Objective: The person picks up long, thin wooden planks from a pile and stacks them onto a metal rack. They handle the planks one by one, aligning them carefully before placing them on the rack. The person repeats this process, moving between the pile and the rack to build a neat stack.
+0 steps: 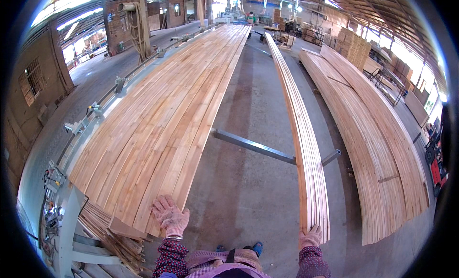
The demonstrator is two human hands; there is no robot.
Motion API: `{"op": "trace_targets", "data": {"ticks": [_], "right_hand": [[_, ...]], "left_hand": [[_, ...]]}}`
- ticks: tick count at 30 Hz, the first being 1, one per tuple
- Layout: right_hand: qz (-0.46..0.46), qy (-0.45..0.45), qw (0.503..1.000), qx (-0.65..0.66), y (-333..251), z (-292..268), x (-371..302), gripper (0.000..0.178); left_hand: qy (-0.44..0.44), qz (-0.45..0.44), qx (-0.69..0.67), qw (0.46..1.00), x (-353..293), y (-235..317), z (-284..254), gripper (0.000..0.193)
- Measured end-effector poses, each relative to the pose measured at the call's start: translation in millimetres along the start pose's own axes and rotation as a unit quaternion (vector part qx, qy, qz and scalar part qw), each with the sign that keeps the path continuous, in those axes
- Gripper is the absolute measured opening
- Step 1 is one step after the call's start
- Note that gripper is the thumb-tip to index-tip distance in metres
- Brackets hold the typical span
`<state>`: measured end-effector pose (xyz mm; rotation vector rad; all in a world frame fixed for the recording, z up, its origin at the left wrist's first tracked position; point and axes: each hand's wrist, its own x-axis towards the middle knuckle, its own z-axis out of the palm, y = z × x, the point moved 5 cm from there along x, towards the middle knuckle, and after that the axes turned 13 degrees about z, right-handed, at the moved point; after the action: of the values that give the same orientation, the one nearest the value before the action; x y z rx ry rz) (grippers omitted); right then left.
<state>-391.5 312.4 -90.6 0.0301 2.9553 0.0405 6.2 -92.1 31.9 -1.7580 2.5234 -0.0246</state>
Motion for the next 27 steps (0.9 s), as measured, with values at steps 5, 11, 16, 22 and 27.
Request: {"op": "trace_targets", "data": {"ticks": [5,11,16,22,27], "right_hand": [[0.010,0.008,1.000,0.006,-0.9,-3.1,-2.3,0.089],[-0.008,0.036,0.999,0.015,3.0,4.1,2.5,0.087],[-0.010,0.045,0.999,-0.014,4.6,5.6,4.8,0.085],[0.016,0.020,1.000,0.016,2.1,-3.9,-2.2,0.085],[0.004,0.015,0.999,0.035,1.4,-8.7,-5.4,0.087]], "left_hand": [[-0.011,0.002,0.009,1.000,-0.1,-0.1,0.5,0.092],[-0.003,0.005,0.005,1.000,-0.7,0.1,-1.2,0.093],[-0.001,0.005,0.002,1.000,-0.7,3.4,-2.7,0.092],[0.018,0.014,0.009,1.000,-0.4,1.8,2.0,0.091],[0.030,0.010,0.015,0.999,-0.7,0.6,3.5,0.091]]}}
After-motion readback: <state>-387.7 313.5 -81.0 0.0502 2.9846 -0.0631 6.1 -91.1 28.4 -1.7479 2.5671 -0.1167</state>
